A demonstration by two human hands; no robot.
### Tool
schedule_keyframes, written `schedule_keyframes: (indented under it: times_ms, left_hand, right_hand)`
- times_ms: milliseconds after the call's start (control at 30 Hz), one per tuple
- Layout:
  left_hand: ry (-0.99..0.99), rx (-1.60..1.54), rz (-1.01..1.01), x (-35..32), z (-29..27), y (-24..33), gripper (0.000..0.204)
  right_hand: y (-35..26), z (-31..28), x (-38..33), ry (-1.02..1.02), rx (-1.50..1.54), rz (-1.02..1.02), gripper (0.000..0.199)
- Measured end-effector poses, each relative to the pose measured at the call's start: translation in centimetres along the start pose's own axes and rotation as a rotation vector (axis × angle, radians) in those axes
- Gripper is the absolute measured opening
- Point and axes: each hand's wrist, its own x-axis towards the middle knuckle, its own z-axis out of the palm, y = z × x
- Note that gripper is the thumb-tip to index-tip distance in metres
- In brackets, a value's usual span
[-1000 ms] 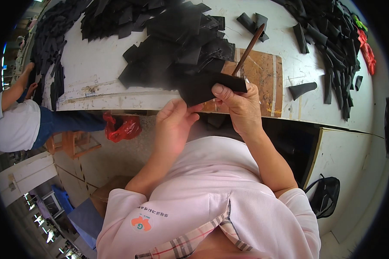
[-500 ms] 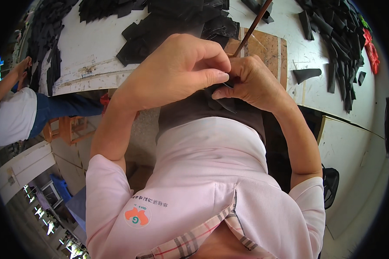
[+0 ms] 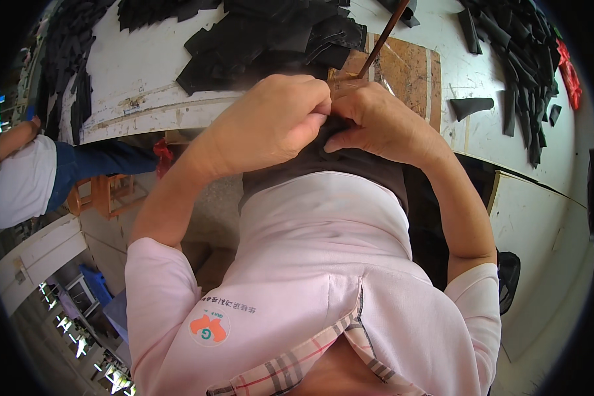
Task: The recorder is inspecting and manipulating small black flexible parts, likely foam or rubber, at a workbench.
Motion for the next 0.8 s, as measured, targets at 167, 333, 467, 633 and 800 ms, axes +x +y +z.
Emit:
schedule_keyframes:
  times_ms: [167, 333, 467, 633, 800]
  left_hand:
    - [0.382, -0.600, -0.365, -1.0, 3.2, -0.6, 0.007]
    - [0.681, -0.373, -0.246, -0.3, 6.3, 1.9, 0.008]
    - [0.913, 0.021, -0.235, 0.3, 8.7, 1.3, 0.009]
    - [0.942, -0.908, -0.493, 1.7, 8.3, 0.5, 0.015]
    - [0.606, -1.685, -0.410, 1.8, 5.4, 1.0, 0.021]
  right_hand:
    - [-2.5, 0.9, -1.8, 0.850, -0.249, -0.040, 0.042]
    - [-2.5, 3.3, -1.5, 0.808, 0.380, 0.104, 0.027]
    - [-2.6, 3.5, -0.7, 0.914, -0.027, 0.059, 0.011]
    - [-0.5, 4.9, -0.6, 0.964, -0.232, 0.228, 0.009]
    - [-0.1, 3.2, -1.8, 0.891, 0.475, 0.216, 0.010]
